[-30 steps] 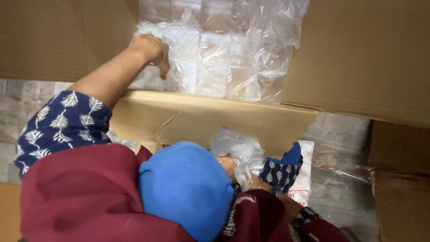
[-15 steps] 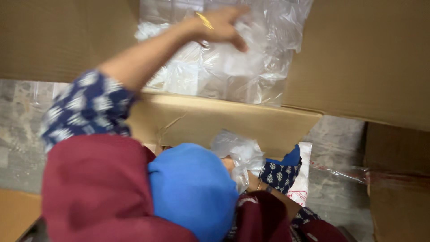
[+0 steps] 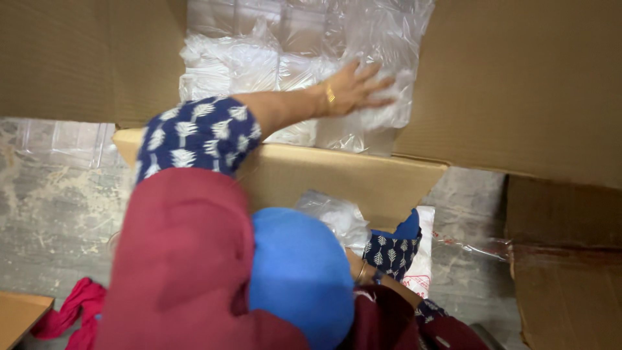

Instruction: The person sits on the floor and packs clear plastic containers into plastic bags, twisting the bags closed. The person places the bagged containers into a large cardboard box and arranges them inside, continuing with more containers.

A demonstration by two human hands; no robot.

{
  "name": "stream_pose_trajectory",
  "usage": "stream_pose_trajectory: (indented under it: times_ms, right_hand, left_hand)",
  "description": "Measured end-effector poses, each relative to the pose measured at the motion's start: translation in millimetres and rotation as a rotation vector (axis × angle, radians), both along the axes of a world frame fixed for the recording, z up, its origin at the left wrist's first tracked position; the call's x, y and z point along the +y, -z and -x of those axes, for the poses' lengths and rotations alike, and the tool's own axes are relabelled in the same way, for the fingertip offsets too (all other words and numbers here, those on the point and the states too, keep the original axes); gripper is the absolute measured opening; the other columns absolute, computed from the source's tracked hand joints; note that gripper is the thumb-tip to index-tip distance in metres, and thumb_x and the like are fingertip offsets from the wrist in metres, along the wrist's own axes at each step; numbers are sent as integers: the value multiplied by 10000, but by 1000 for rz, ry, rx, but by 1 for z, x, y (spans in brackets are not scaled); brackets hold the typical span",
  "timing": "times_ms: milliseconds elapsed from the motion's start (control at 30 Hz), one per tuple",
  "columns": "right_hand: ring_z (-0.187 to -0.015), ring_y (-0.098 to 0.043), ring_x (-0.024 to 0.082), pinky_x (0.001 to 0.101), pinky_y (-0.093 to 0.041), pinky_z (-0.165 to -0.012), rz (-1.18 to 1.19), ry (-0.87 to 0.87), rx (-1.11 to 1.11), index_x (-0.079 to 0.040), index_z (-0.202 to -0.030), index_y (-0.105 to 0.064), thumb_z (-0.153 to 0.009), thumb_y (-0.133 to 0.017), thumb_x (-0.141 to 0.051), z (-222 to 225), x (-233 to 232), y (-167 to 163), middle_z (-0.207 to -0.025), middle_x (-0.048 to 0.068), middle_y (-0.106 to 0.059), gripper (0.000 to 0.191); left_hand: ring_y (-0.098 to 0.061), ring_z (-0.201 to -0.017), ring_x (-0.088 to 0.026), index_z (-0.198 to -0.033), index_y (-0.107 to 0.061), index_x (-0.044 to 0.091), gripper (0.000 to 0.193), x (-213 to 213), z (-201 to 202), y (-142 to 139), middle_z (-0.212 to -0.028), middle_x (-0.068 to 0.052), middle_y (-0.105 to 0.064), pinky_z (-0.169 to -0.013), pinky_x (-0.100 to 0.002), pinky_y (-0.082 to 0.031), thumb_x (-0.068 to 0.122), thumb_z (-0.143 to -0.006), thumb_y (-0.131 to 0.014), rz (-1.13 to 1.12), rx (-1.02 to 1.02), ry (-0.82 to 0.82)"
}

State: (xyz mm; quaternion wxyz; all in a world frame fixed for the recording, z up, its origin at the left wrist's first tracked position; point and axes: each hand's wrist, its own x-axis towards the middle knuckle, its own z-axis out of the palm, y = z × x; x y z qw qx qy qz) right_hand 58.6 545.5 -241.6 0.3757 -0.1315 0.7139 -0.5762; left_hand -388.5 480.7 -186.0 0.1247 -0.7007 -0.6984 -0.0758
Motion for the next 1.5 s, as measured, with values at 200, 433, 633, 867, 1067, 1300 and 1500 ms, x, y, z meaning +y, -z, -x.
stream_pose_trajectory:
  times_ms: [200, 433, 633, 867, 1067, 1300, 1500]
  right_hand:
    - [-1006, -694, 231, 376, -576, -855, -34, 71, -310, -67, -1271, -632, -920, -683, -176, -35, 37, -2, -1146, 126, -718, 371]
    - [-936, -690, 241, 381, -573, -806, -67, 66, -250, -60, -1263, -631, -917, -677, -174, -35, 38, 5, -1076, 131, -715, 367]
    - [-877, -687, 249, 384, -569, -764, -78, 41, -176, -53, -1257, -630, -915, -672, -172, -25, 39, 13, -1016, 135, -712, 365]
    - [-807, -684, 258, 389, -566, -715, -68, -8, 52, -46, -1250, -630, -913, -666, -170, 25, 12, 19, -945, 140, -709, 361]
    - [-747, -681, 266, 393, -562, -673, -83, -56, 378, -39, -1244, -629, -911, -661, -167, 83, -36, -7, -885, 144, -706, 359]
    - [-678, -678, 276, 397, -559, -624, -228, 28, 759, -32, -1237, -628, -909, -655, -165, 123, -98, -43, -815, 149, -703, 356]
    - [-618, -675, 284, 401, -555, -583, -344, 165, 908, -25, -1231, -628, -906, -650, -163, 122, -86, -59, -755, 153, -700, 353]
  left_hand:
    - [-354, -1468, -442, -1484, -542, 202, 390, 31, 69, -8, -1661, -209, -352, -1092, -679, -353, 260, -1099, -556, 39, -271, -402]
    - [-275, -1456, -441, -1519, -409, 283, 764, 17, -12, -23, -1578, -126, -339, -1078, -768, -216, 467, -837, -700, 146, 69, -28]
    - [-273, -1446, -455, -1567, -346, 314, 900, 27, -8, -36, -1594, -172, -313, -1054, -773, -269, 512, -793, -761, 256, -68, -70]
    - [-535, -1186, -345, -1369, -573, 130, 542, 3, -6, -121, -1310, -130, -548, -939, -577, -450, 341, -914, -777, -6, -291, -201]
    - [-664, -970, -280, -1176, -646, 104, 217, -99, -50, -234, -1047, -84, -661, -822, -425, -507, 188, -993, -727, -391, -367, -322]
    - [-686, -785, -186, -1087, -676, 80, 113, -150, -147, -279, -900, -69, -720, -693, -339, -547, 148, -998, -663, -646, -749, -518]
    - [-716, -718, -137, -1011, -692, 125, 112, -180, -160, -293, -761, -21, -738, -658, -323, -535, 217, -974, -640, -166, -965, -453]
